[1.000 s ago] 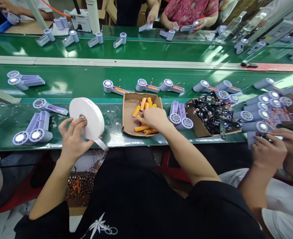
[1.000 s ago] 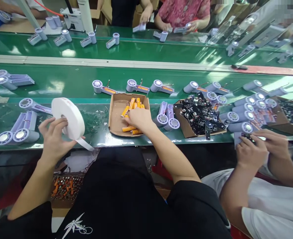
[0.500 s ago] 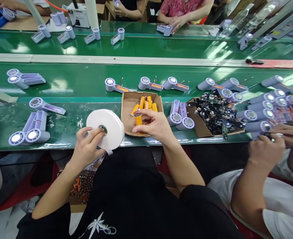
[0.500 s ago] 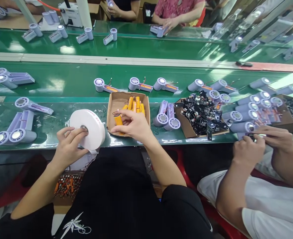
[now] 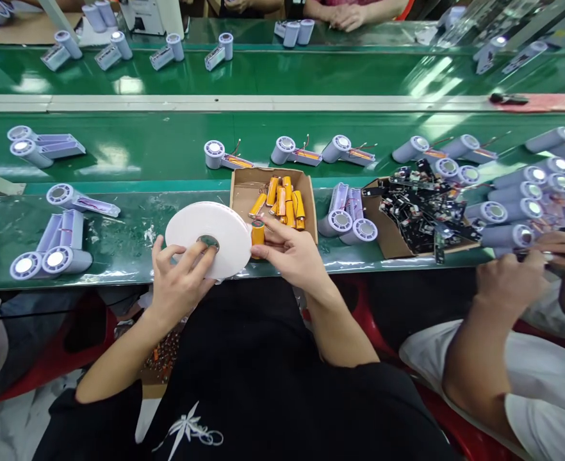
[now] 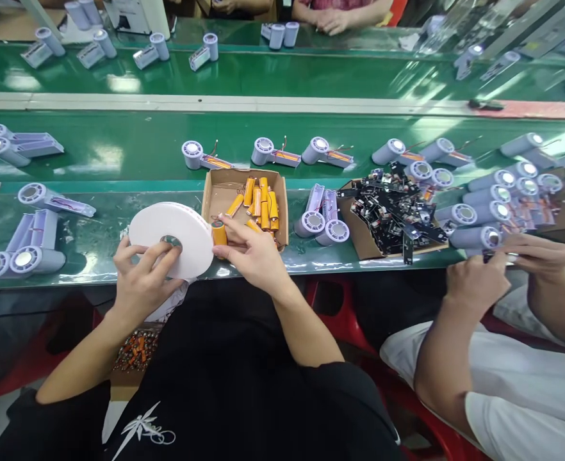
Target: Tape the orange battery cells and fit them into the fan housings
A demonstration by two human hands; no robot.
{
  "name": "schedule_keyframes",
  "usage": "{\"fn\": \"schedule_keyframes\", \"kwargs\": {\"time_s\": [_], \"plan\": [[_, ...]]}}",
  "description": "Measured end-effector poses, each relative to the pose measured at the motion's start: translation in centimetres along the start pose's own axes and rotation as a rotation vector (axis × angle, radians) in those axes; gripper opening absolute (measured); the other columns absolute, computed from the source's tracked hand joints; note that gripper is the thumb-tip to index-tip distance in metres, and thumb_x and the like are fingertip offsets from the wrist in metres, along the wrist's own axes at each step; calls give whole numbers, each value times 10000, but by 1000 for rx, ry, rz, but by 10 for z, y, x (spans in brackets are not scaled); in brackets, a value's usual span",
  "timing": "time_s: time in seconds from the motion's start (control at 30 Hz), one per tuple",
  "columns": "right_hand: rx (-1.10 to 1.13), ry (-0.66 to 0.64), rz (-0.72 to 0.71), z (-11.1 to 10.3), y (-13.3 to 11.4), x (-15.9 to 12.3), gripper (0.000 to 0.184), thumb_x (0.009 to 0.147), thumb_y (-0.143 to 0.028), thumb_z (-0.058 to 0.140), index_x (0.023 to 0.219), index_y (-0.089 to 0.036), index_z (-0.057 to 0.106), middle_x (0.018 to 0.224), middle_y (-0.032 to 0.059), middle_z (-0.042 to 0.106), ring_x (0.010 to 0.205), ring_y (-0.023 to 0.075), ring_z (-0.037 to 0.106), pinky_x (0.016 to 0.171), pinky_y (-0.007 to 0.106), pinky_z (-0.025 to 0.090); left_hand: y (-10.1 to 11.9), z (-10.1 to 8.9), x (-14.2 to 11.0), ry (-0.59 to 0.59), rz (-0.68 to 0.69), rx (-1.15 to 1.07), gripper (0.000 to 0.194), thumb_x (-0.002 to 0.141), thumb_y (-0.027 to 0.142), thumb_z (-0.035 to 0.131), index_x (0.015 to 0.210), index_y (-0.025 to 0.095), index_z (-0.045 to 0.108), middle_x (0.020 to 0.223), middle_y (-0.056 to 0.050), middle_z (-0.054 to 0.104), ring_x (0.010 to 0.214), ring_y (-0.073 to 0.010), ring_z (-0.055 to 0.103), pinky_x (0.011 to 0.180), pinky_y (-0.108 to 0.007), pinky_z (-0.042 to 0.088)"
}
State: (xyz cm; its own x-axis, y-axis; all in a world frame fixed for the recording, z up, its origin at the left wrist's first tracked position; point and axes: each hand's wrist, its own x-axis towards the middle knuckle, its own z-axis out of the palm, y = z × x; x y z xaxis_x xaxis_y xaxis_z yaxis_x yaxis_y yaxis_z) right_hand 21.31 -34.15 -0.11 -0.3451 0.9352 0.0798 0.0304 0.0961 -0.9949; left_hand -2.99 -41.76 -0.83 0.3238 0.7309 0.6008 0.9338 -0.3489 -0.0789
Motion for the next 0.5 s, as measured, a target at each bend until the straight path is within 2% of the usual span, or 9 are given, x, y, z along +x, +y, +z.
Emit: {"fn": "schedule_keyframes", "kwargs": {"time_s": [0.07, 0.13, 0.2, 0.27, 0.33, 0.4, 0.43, 0.5], "plan": [[254, 202, -5, 18, 8, 0, 782, 835, -572, 924, 1511, -276, 666, 1206, 69, 870, 1092, 285, 846, 1001, 478, 710, 15, 7, 1, 96, -73, 11, 482, 908, 410, 854, 1331, 231, 710, 1125, -127, 794, 1108, -349, 501, 1286, -689, 289], [396, 358, -11, 28, 14, 2, 841, 823, -612, 924, 1537, -300, 607, 1172, 86, 870, 1093, 295, 848, 975, 494, 721, 29, 12, -4, 141, -142, 16, 454, 911, 458, 839, 1288, 235, 716, 1075, -137, 769, 1101, -348, 505, 1250, -696, 304], [387, 406, -36, 17, 13, 9, 840, 804, -600, 943, 1521, -321, 604, 1147, 88, 861, 1082, 305, 846, 940, 493, 730, 36, 11, -14, 67, -176, 13, 399, 926, 447, 821, 1269, 268, 723, 1061, -127, 761, 1095, -345, 517, 1177, -661, 359], [303, 456, -135, -13, 10, 21, 757, 807, -582, 942, 1465, -348, 649, 1200, 76, 836, 1117, 296, 831, 942, 471, 728, 28, 4, -23, -97, -187, -2, 411, 916, 414, 835, 1293, 289, 731, 1097, -129, 773, 1113, -355, 540, 1128, -640, 391], [256, 598, -271, -47, 10, 36, 597, 880, -629, 853, 1395, -368, 703, 1261, 49, 802, 1170, 258, 811, 972, 434, 715, 2, -4, -29, -307, -197, -62, 556, 847, 419, 906, 1358, 293, 727, 1219, -155, 780, 1208, -395, 562, 1139, -651, 398], [286, 624, -277, -69, 16, 48, 552, 814, -616, 916, 1269, -339, 772, 1194, 25, 801, 1080, 220, 816, 922, 374, 719, -42, -8, -28, -506, -181, -209, 700, 784, 492, 945, 1416, 295, 717, 1349, -168, 762, 1319, -423, 566, 1166, -636, 425], [308, 605, -254, -74, 21, 51, 558, 755, -592, 968, 1213, -324, 794, 1145, 16, 804, 1023, 209, 817, 885, 351, 721, -69, -9, -25, -575, -188, -291, 699, 805, 542, 912, 1429, 296, 715, 1386, -161, 755, 1346, -412, 578, 1171, -608, 450], [330, 534, -202, -73, 33, 48, 622, 650, -524, 1048, 1187, -326, 806, 1083, 3, 808, 938, 207, 819, 828, 343, 725, -130, -9, -20, -595, -273, -350, 562, 930, 600, 738, 1389, 276, 741, 1375, -145, 771, 1320, -368, 630, 1168, -557, 487]]}}
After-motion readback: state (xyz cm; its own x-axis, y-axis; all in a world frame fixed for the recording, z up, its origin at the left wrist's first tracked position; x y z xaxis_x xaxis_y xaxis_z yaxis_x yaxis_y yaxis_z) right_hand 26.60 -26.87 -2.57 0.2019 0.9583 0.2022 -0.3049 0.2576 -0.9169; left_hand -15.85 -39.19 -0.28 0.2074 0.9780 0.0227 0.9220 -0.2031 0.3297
